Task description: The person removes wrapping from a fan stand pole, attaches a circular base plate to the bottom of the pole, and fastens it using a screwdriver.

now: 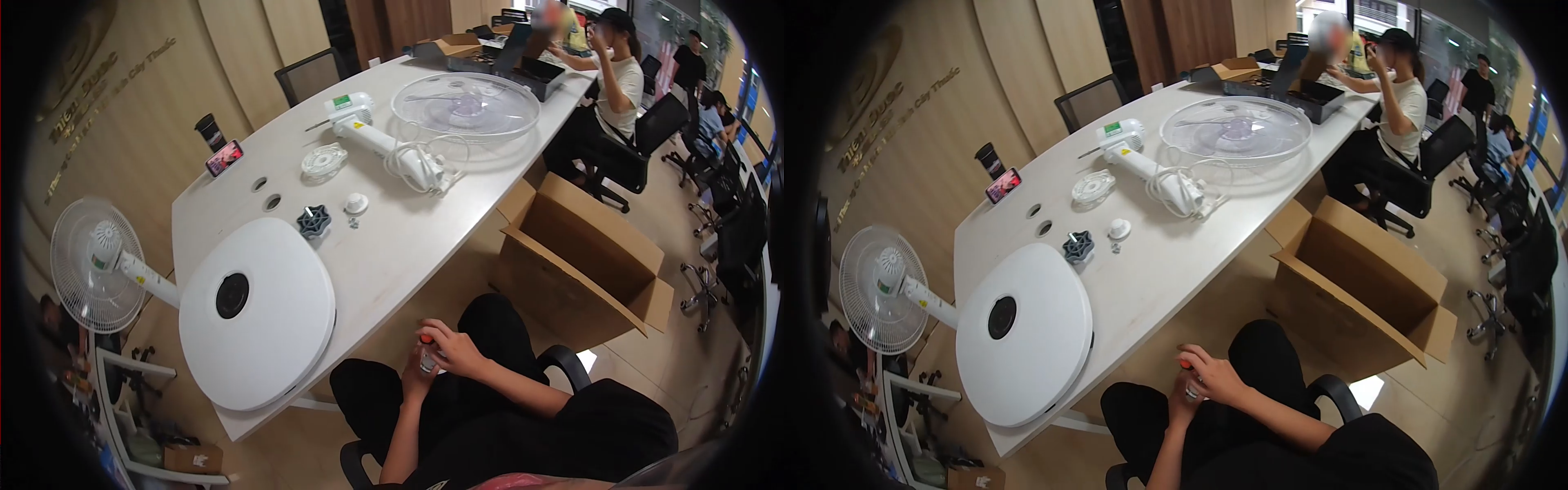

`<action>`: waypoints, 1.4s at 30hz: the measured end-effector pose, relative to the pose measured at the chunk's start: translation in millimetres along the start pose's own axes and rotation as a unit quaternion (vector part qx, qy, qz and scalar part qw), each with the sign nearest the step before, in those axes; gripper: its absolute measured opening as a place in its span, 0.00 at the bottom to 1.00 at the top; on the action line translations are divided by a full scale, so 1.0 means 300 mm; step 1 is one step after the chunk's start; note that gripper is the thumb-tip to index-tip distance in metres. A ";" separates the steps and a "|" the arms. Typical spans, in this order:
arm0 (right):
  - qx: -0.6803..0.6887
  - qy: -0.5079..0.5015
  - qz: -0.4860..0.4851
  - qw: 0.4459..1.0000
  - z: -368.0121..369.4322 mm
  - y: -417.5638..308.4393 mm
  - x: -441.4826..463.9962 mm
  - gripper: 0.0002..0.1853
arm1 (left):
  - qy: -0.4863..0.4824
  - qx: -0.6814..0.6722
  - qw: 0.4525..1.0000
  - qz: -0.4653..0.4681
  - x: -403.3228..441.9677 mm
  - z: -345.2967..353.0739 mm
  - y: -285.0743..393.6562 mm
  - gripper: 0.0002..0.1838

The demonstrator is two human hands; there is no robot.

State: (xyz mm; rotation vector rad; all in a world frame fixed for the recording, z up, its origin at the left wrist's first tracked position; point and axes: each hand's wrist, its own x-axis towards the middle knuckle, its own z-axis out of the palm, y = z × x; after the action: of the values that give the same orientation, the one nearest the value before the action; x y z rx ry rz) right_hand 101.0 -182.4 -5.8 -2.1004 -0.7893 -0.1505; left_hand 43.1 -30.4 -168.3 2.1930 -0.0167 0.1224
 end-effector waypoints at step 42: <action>0.028 0.029 -0.050 0.998 0.054 0.005 0.022 0.15 | 0.011 -0.007 1.000 0.026 -0.043 0.018 -0.015 0.41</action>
State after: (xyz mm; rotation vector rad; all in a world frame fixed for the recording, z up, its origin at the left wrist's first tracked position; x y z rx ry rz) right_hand 104.3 -167.4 -14.5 -1.9963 -0.8550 -0.2409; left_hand 31.1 -32.7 -176.3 2.1775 -0.0614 0.1743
